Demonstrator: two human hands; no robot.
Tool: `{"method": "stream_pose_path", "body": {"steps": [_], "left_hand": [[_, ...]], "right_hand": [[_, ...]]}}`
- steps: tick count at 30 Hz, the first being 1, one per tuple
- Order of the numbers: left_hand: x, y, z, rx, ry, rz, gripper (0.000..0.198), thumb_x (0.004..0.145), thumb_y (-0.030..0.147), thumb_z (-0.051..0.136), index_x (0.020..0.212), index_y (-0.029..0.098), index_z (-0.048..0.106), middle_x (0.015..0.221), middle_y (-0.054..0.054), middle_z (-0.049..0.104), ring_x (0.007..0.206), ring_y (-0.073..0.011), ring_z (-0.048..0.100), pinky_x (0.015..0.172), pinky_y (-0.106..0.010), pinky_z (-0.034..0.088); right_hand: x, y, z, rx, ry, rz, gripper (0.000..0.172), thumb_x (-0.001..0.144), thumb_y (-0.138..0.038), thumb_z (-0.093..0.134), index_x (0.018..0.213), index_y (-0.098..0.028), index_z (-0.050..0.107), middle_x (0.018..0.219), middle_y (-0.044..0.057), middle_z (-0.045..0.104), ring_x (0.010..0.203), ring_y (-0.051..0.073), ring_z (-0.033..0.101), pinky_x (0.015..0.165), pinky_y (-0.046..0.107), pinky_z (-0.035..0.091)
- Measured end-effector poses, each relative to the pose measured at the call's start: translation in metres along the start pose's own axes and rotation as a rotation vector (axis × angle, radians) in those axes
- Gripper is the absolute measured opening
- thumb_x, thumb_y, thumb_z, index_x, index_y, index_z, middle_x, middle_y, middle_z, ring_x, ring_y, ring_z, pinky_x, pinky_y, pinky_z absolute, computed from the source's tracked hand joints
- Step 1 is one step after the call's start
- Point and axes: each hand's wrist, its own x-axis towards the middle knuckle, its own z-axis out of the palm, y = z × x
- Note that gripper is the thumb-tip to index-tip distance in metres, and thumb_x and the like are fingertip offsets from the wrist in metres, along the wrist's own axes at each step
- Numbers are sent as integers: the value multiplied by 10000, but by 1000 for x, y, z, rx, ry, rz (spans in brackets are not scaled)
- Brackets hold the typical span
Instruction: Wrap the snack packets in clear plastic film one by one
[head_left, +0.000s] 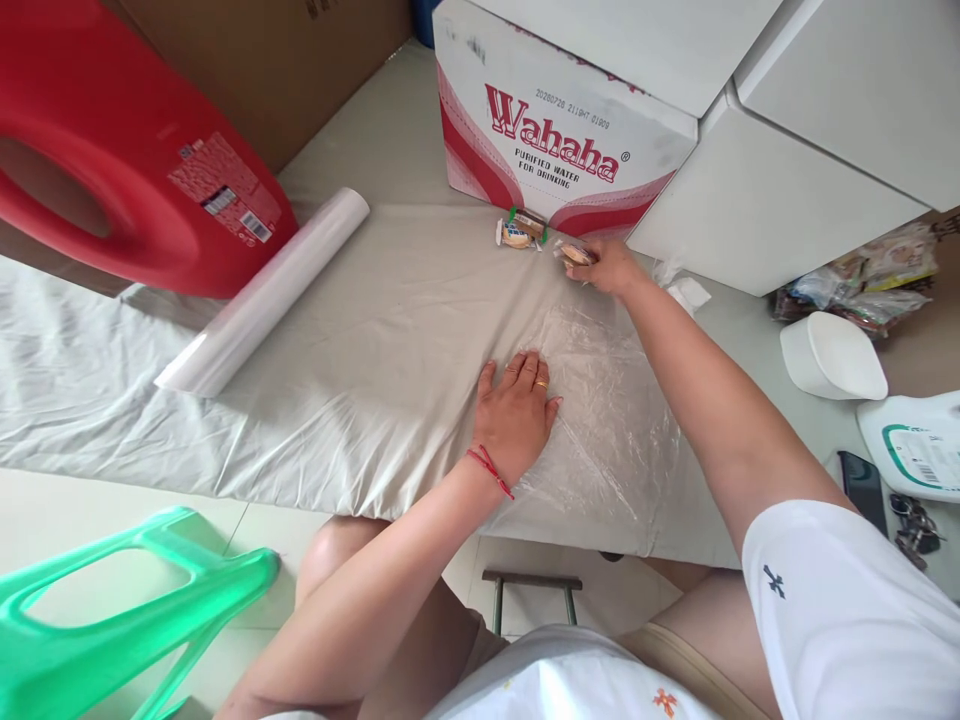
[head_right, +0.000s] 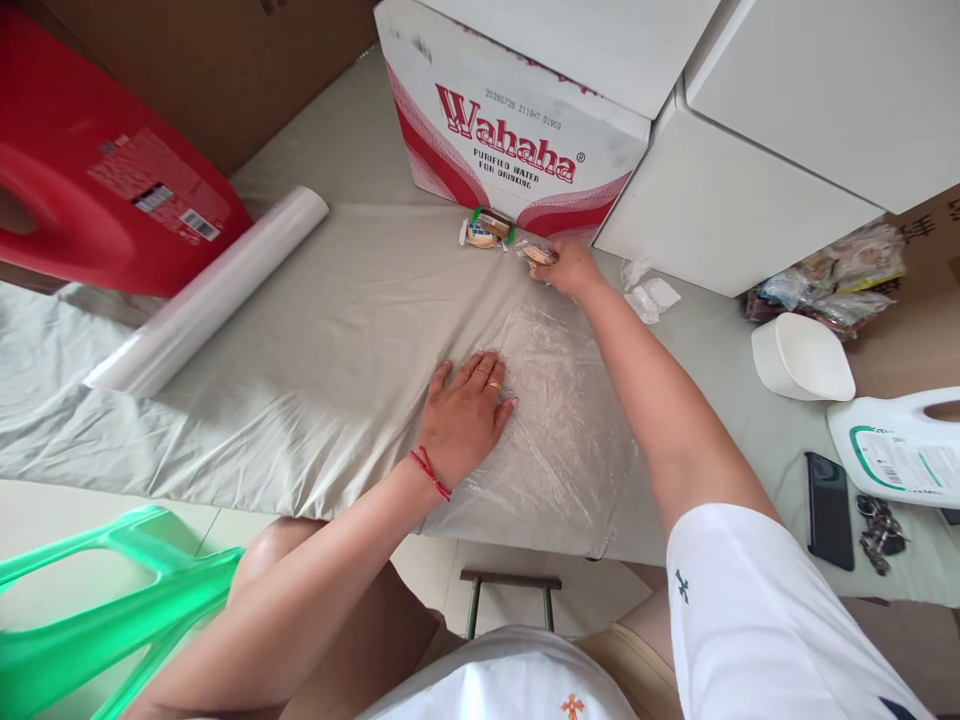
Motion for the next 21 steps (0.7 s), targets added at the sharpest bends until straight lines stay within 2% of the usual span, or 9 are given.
{"method": "stream_pose_path", "body": {"steps": [3, 6, 9, 12, 15, 18, 21], "left_hand": [[-1, -1, 0, 9, 3, 3, 602, 1090, 398, 296, 1609, 135, 447, 1712, -112, 390, 1589, -283, 343, 1314, -576, 222], [-2, -1, 0, 19, 11, 8, 599, 1089, 387, 306, 1606, 121, 448, 1709, -116, 393, 1585, -281, 347, 1313, -567, 224], [-3, 0, 0, 16, 23, 8, 591, 1092, 389, 298, 1601, 133, 457, 1705, -116, 403, 1583, -276, 350, 1310, -563, 225], [-3, 2, 0, 7, 41, -3, 592, 1098, 405, 281, 1592, 139, 471, 1699, -127, 411, 1583, -282, 353, 1308, -572, 219], [-2, 3, -1, 7, 43, -19, 586, 1105, 371, 247, 1585, 124, 476, 1697, -131, 413, 1579, -281, 362, 1305, -573, 219], [-2, 2, -2, 10, 40, -18, 577, 1107, 330, 227, 1585, 123, 475, 1700, -126, 409, 1579, -275, 366, 1300, -562, 233], [-2, -1, -2, 12, 52, -9, 572, 1102, 338, 271, 1581, 103, 479, 1692, -139, 418, 1576, -285, 373, 1295, -555, 251]], "right_hand": [[-42, 4, -15, 204, 11, 99, 347, 811, -422, 782, 1093, -223, 746, 955, 66, 732, 964, 267, 674, 845, 423, 563], [-104, -3, -31, 385, 31, 84, 459, 789, -448, 791, 1188, -228, 736, 1131, 92, 747, 1080, 273, 685, 919, 429, 567], [-173, -14, -38, 396, 55, 102, 530, 743, -480, 842, 1221, -277, 736, 1230, 81, 732, 1159, 288, 680, 998, 466, 562], [-227, -24, -28, 365, 45, 99, 529, 761, -480, 849, 1251, -319, 729, 1230, 67, 708, 1141, 281, 690, 1035, 488, 558], [-255, -31, -7, 299, 57, 39, 466, 828, -447, 800, 1272, -337, 711, 1211, 65, 688, 1152, 284, 673, 1066, 501, 538], [-263, -31, 12, 142, 74, 23, 437, 862, -390, 761, 1291, -339, 689, 1234, 87, 672, 1194, 330, 638, 1071, 548, 520], [-265, -24, 21, -22, 58, 23, 510, 847, -414, 780, 1336, -327, 665, 1310, 118, 645, 1249, 388, 586, 1075, 615, 499]]}}
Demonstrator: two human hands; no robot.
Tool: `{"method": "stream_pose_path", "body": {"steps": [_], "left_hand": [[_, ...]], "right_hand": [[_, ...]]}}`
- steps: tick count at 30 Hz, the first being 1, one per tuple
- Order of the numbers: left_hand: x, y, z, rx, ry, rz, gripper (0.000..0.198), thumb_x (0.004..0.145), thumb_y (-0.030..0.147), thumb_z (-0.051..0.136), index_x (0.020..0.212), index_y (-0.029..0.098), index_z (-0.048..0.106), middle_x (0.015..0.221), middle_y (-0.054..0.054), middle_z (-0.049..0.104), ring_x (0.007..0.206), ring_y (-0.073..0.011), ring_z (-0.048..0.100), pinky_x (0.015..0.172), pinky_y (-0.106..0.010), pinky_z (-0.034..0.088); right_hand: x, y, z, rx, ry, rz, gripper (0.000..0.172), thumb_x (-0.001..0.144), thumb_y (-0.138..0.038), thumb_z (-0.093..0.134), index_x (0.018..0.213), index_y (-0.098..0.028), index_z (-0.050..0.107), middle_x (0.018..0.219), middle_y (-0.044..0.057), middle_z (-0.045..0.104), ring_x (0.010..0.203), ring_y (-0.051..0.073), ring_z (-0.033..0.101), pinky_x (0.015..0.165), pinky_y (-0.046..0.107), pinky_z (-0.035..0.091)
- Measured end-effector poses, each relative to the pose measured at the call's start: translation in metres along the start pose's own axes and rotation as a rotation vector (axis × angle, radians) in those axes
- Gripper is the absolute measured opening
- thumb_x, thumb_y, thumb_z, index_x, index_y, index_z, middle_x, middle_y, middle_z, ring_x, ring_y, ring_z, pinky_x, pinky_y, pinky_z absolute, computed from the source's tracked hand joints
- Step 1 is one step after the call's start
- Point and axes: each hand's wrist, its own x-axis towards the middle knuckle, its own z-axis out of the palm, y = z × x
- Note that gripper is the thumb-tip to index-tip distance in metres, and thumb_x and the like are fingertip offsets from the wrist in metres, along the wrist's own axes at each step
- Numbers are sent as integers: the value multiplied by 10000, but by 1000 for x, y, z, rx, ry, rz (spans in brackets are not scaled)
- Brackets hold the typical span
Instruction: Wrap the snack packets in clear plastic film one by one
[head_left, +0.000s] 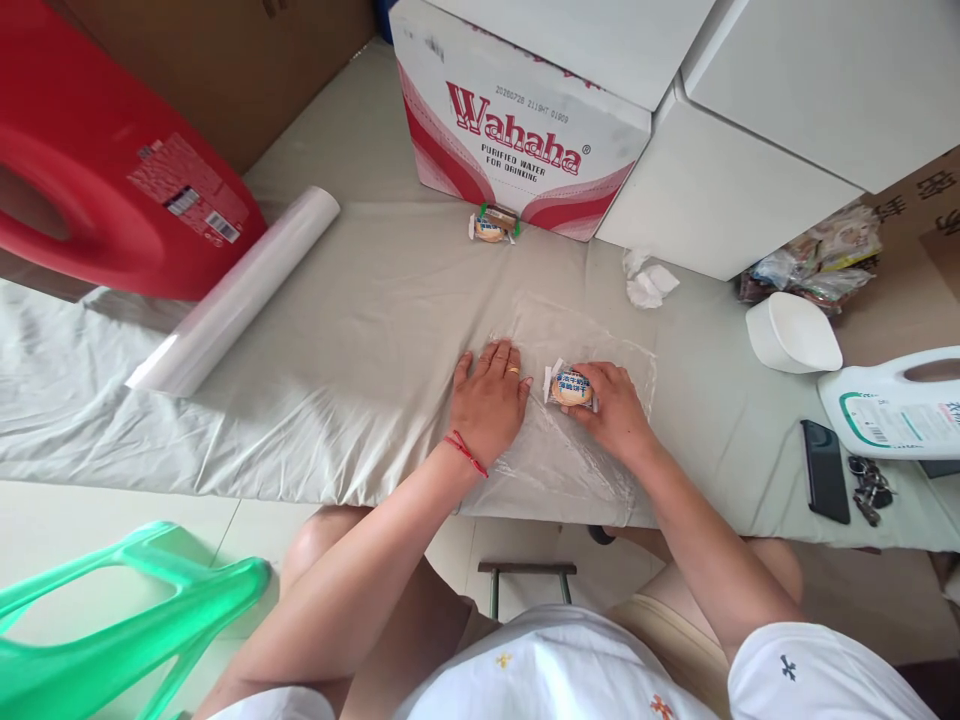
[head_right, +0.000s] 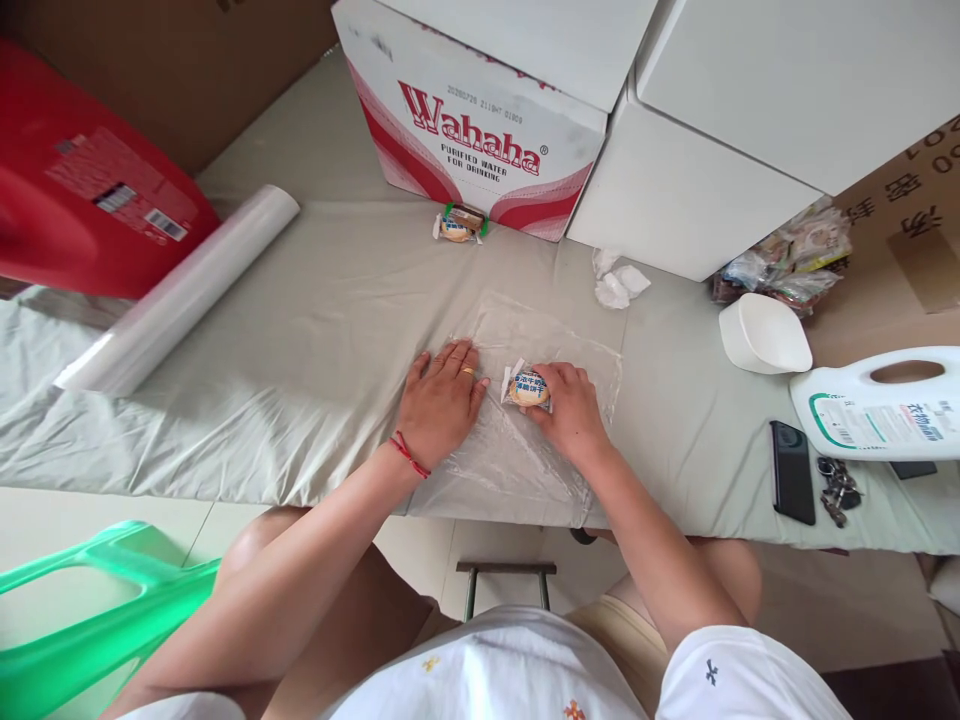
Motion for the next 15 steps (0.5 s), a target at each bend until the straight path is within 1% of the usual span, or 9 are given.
{"method": "stream_pose_path", "body": {"steps": [3, 5, 8, 10, 12, 15], "left_hand": [[0, -1, 2, 5, 10, 11, 572, 1089, 352, 343, 1574, 84, 486, 1686, -154, 425, 1572, -300, 377, 1296, -556, 252], [0, -1, 3, 8, 14, 12, 579, 1080, 358, 376, 1574, 74, 484, 1686, -160, 422, 1572, -307, 377, 1298, -562, 248], [1, 0, 4, 8, 14, 10, 584, 1074, 361, 396, 1573, 70, 484, 1688, -163, 418, 1570, -311, 378, 1294, -573, 254], [1, 1, 4, 6, 15, 10, 578, 1075, 353, 391, 1571, 70, 486, 1684, -164, 424, 1569, -311, 380, 1292, -575, 257], [1, 0, 4, 2, 21, 9, 571, 1080, 341, 377, 1570, 69, 487, 1680, -164, 431, 1570, -310, 379, 1293, -572, 255], [1, -1, 6, -6, 26, 10, 568, 1082, 335, 368, 1570, 70, 486, 1681, -162, 430, 1572, -311, 376, 1293, -572, 252]], "right_hand": [[-3, 5, -3, -50, -15, -61, 669, 840, -506, 803, 1444, -313, 591, 1415, 133, 586, 1335, 393, 515, 1108, 616, 481], [-5, 5, -6, -93, -13, -116, 695, 848, -528, 803, 1463, -297, 576, 1401, 140, 584, 1344, 391, 492, 1109, 606, 481], [-6, 0, -9, -191, -10, -171, 608, 856, -479, 810, 1397, -265, 633, 1310, 147, 615, 1295, 406, 487, 1075, 610, 487], [-5, -3, -9, -221, 11, -178, 527, 865, -433, 803, 1338, -244, 668, 1269, 151, 626, 1271, 408, 479, 1061, 605, 487], [-5, -3, -9, -200, 51, -164, 474, 872, -418, 792, 1295, -233, 685, 1235, 148, 634, 1241, 396, 481, 1050, 588, 489], [-6, 1, -12, -124, 120, -107, 477, 865, -485, 786, 1261, -237, 688, 1164, 131, 656, 1171, 368, 511, 1015, 562, 500]]}}
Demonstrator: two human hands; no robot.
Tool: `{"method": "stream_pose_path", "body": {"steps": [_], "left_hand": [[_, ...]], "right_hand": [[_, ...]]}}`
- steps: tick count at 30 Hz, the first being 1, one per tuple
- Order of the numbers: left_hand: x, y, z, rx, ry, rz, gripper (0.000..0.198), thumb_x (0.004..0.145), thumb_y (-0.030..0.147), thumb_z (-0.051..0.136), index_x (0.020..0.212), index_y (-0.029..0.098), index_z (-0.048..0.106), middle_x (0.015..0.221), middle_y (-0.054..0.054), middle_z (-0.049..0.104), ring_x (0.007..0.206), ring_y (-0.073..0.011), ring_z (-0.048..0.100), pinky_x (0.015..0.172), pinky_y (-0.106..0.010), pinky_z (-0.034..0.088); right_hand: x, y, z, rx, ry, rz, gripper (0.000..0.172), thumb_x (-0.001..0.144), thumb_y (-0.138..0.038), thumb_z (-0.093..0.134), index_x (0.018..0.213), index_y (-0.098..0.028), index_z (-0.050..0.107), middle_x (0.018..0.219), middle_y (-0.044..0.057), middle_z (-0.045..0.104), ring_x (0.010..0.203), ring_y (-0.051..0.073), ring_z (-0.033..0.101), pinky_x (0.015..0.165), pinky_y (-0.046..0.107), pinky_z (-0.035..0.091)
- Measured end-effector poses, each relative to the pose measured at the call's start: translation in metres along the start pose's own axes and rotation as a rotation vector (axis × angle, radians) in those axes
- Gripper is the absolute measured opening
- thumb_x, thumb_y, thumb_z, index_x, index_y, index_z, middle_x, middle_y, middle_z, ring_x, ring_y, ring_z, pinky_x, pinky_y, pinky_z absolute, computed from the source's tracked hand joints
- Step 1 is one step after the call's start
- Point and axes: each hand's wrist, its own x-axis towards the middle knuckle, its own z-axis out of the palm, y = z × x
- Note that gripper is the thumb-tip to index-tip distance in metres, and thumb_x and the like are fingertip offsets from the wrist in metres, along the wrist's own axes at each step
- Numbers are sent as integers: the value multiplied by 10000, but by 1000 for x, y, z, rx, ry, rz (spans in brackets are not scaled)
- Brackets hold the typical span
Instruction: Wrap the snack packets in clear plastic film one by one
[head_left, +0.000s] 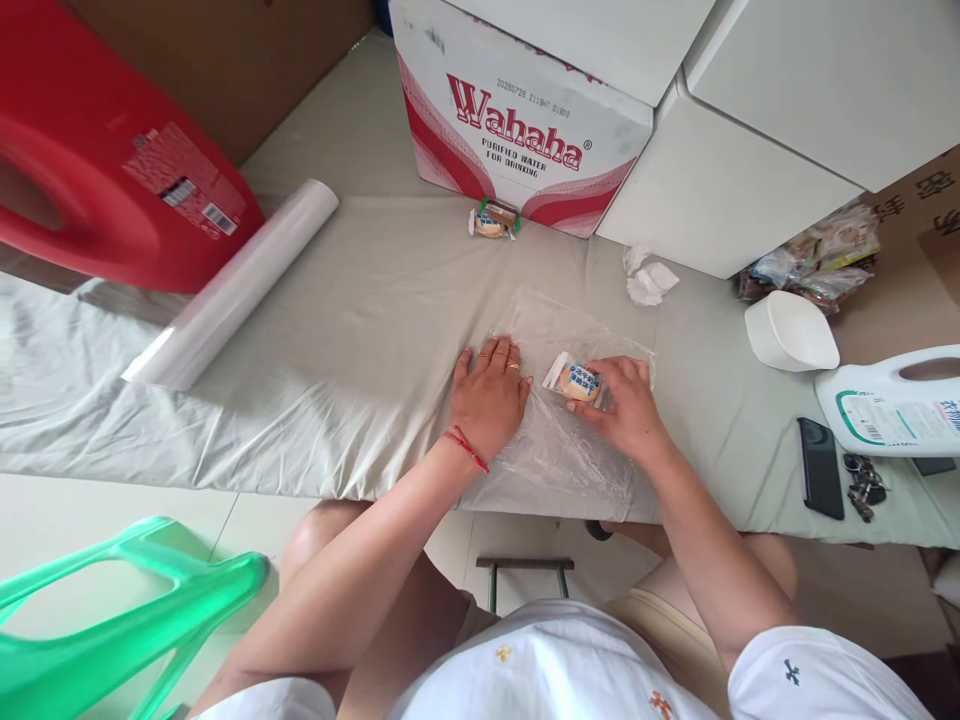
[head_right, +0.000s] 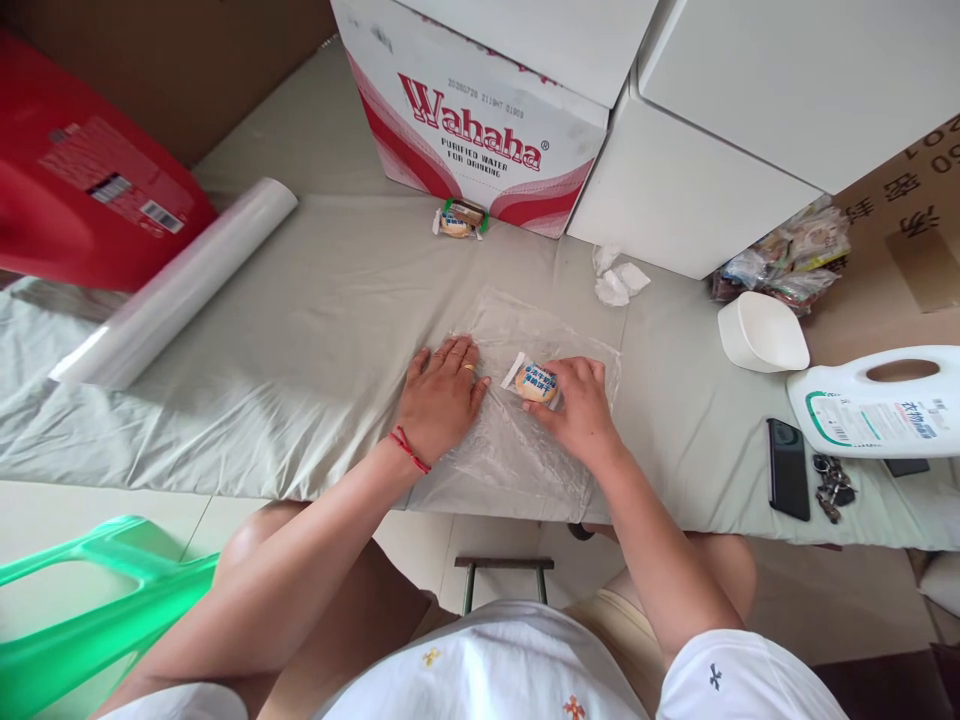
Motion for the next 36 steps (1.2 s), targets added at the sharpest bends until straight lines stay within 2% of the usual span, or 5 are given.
{"method": "stream_pose_path", "body": {"steps": [4, 16, 27, 31, 36], "left_hand": [[0, 0, 2, -14, 13, 5, 566, 1074, 340, 390, 1561, 73, 497, 1676, -176, 434, 1565, -325, 385, 1287, -592, 254], [-4, -1, 0, -40, 14, -1, 566, 1067, 348, 400, 1562, 96, 505, 1670, -186, 441, 1562, -333, 393, 1290, -595, 253], [-6, 2, -1, 2, -3, -11, 565, 1074, 344, 383, 1568, 94, 494, 1683, -176, 423, 1577, -319, 371, 1293, -583, 249], [-7, 0, -1, -18, 15, -9, 574, 1070, 346, 389, 1560, 69, 499, 1678, -194, 424, 1566, -339, 385, 1288, -597, 264], [-5, -12, -4, -77, 96, 40, 558, 1008, 318, 525, 1500, 56, 559, 1706, -227, 355, 1584, -400, 332, 1263, -614, 319]], "right_hand": [[2, 5, 3, 33, 55, 103, 504, 845, -545, 786, 1241, -248, 694, 1136, 125, 670, 1140, 360, 534, 1006, 547, 490], [9, -2, 6, 62, -156, 218, 479, 788, -348, 836, 1236, -241, 706, 1179, 105, 655, 1220, 376, 505, 1061, 540, 470], [19, 4, 4, 25, -256, 24, 539, 819, -394, 824, 1319, -267, 668, 1238, 118, 650, 1278, 389, 497, 1087, 572, 470], [-7, 2, -16, 68, -112, -32, 526, 917, -442, 739, 1397, -278, 598, 1349, 131, 603, 1302, 357, 517, 1092, 572, 482], [-90, -1, -32, 110, -58, -105, 346, 950, -447, 733, 1247, -285, 662, 1161, 114, 652, 1100, 303, 621, 940, 510, 572]]}}
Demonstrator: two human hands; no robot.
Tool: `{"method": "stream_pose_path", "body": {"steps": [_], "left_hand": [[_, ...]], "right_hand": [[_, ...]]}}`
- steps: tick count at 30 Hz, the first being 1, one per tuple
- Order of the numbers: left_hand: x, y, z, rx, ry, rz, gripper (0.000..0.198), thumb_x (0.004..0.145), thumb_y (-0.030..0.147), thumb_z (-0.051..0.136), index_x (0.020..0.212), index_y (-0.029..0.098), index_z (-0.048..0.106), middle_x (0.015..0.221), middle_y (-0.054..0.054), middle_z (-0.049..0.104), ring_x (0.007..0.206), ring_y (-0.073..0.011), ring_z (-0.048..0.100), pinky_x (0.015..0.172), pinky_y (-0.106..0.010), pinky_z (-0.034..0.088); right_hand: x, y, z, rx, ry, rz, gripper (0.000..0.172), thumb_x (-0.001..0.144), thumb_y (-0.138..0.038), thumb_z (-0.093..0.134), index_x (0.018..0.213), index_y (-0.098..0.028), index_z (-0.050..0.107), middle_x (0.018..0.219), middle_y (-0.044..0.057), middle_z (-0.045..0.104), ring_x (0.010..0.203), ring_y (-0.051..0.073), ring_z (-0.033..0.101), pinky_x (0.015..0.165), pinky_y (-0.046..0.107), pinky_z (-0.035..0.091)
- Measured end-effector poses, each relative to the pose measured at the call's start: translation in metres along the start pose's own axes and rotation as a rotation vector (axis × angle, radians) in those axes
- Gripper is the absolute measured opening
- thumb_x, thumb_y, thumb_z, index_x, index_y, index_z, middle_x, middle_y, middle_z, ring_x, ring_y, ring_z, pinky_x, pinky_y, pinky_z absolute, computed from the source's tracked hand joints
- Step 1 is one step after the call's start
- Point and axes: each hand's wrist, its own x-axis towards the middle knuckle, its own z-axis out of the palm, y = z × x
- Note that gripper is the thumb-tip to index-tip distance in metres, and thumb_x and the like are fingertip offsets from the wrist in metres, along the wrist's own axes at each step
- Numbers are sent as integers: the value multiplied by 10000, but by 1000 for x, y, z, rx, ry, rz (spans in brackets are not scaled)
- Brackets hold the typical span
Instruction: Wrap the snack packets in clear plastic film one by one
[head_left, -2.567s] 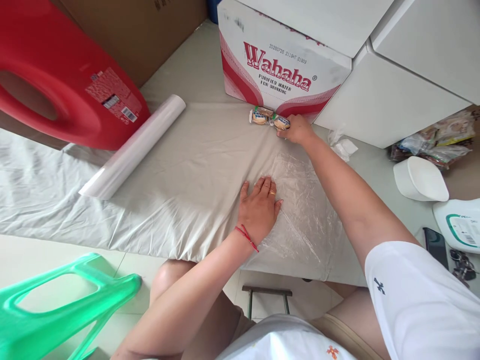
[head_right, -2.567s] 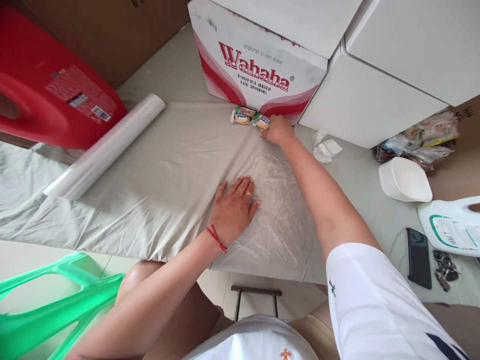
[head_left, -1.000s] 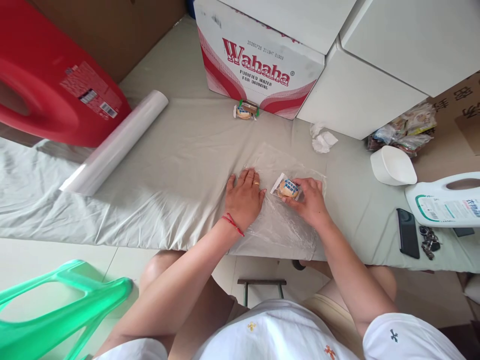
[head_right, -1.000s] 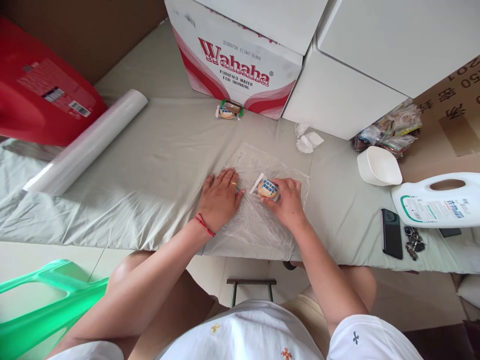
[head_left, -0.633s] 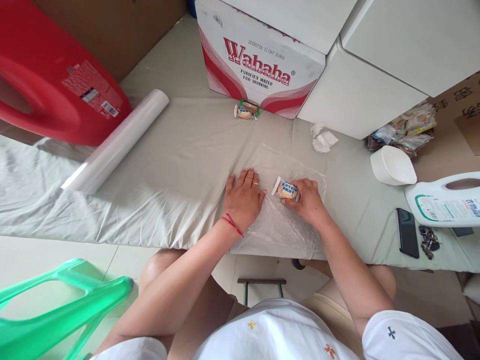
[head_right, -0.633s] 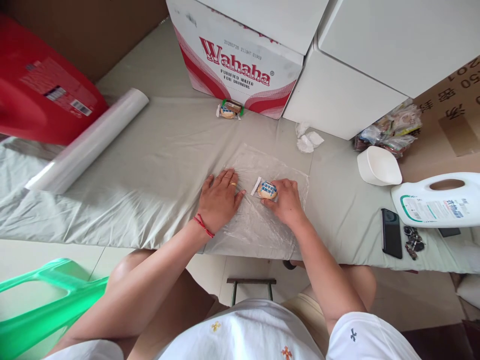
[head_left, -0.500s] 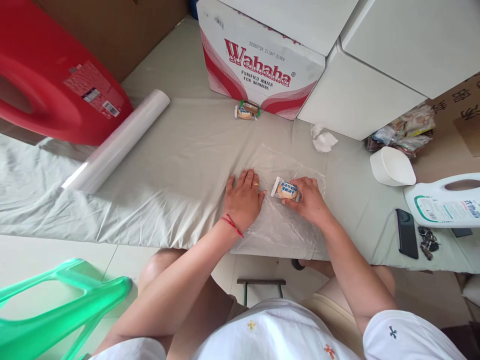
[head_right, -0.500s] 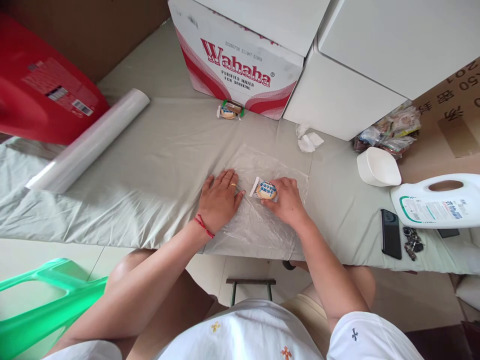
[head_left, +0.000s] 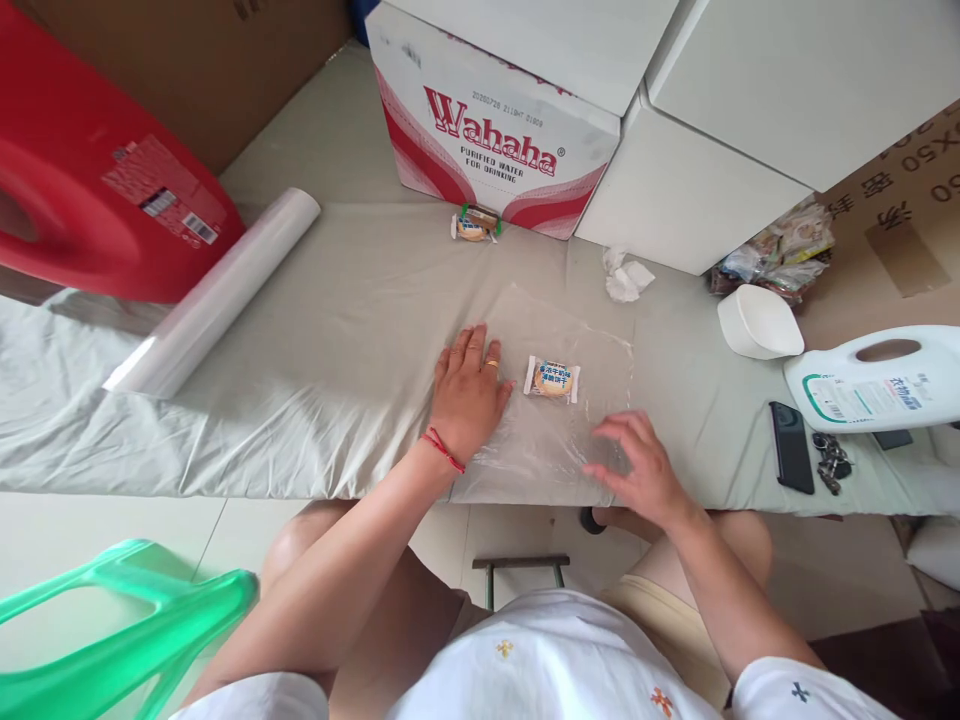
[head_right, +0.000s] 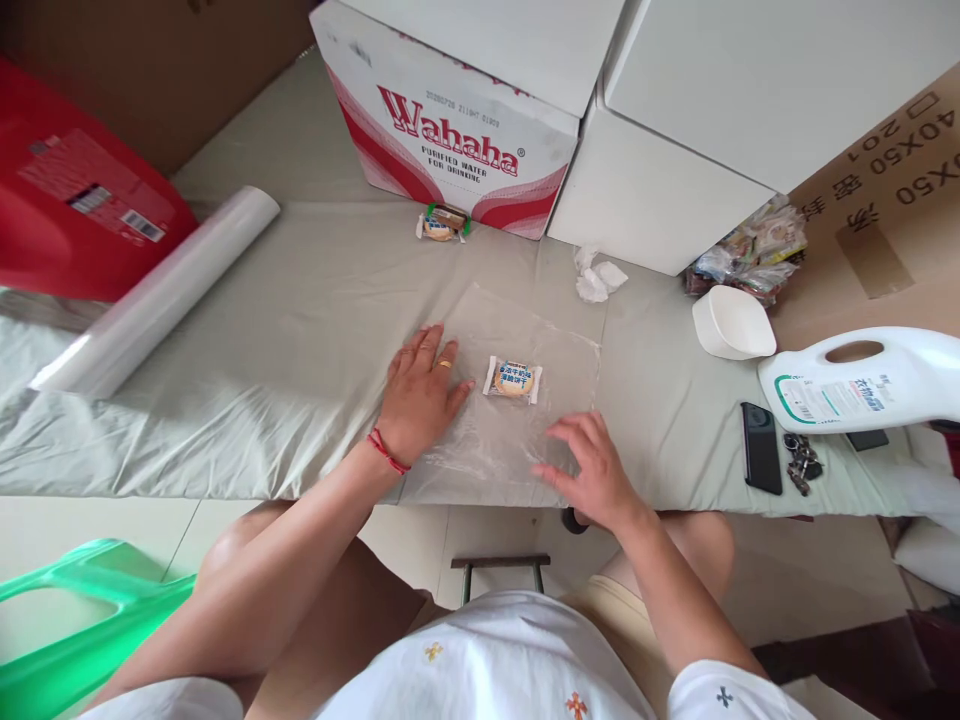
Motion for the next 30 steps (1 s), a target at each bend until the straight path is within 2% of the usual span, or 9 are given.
{"method": "stream_pose_path", "body": {"steps": [3, 5, 10, 13, 18, 21, 25, 27, 30], "left_hand": [[0, -13, -4, -50, 75, 137, 505, 960, 201, 545, 1460, 151, 604, 1717, -168, 364, 1603, -376, 299, 1265, -613, 319], [-1, -22, -5, -74, 109, 254, 469, 952, 135, 505, 1386, 224, 659, 1674, -109, 453, 1586, -323, 343, 1285, -595, 296], [-13, -38, -4, -75, 90, 460, 432, 951, 81, 448, 1153, 294, 764, 1380, -66, 695, 1379, -278, 558, 1202, -546, 409], [-18, -41, -1, -77, 109, 424, 372, 977, 154, 486, 1213, 273, 747, 1346, -113, 680, 1325, -318, 576, 1128, -555, 457], [-12, -38, 9, -171, 220, 181, 388, 997, 378, 562, 1317, 189, 671, 1373, -176, 588, 1264, -340, 587, 1084, -539, 511], [-1, -35, 13, -259, 250, 34, 417, 975, 417, 594, 1325, 195, 639, 1346, -177, 564, 1281, -348, 572, 1110, -554, 502], [15, -29, 13, -329, 267, -67, 714, 860, 421, 760, 1476, 161, 507, 1458, -225, 477, 1410, -402, 480, 1182, -584, 434], [23, -25, 10, -336, 266, -34, 895, 819, 389, 809, 1576, 171, 385, 1580, -237, 384, 1504, -407, 391, 1222, -582, 383], [32, -20, 4, -311, 223, 105, 933, 818, 327, 808, 1618, 240, 336, 1646, -183, 382, 1569, -390, 311, 1274, -609, 271]], "right_hand": [[-44, 0, 11, -16, -60, -24, 436, 896, -424, 808, 1287, -292, 667, 1190, 122, 673, 1090, 318, 621, 924, 540, 588], [-60, 1, 19, -16, -32, -9, 336, 931, -351, 775, 1252, -304, 689, 1156, 107, 690, 1061, 305, 630, 900, 528, 599], [-64, 0, 23, 41, 84, 0, 167, 999, -185, 635, 1046, -303, 743, 1000, 68, 710, 972, 261, 638, 820, 454, 612], [-63, -2, 21, 44, 108, -4, 181, 1004, -165, 614, 1023, -289, 744, 988, 66, 720, 965, 256, 629, 812, 440, 611], [-66, -2, 14, 62, 117, 34, 138, 999, -211, 623, 1012, -287, 737, 1015, 74, 717, 988, 261, 644, 847, 463, 608], [-53, 8, 4, 24, 200, 107, 144, 999, -272, 634, 1115, -295, 715, 1096, 95, 699, 1066, 282, 648, 925, 504, 592], [-11, 44, -6, -127, 359, 234, 533, 964, -367, 670, 1467, -260, 534, 1383, 179, 586, 1295, 344, 556, 1072, 597, 513], [16, 67, -6, -191, 344, 245, 735, 929, -396, 691, 1581, -226, 397, 1521, 215, 483, 1420, 381, 452, 1149, 663, 421], [52, 94, -1, -206, 284, 210, 805, 887, -382, 708, 1594, -202, 369, 1545, 220, 466, 1477, 393, 384, 1194, 701, 336]]}}
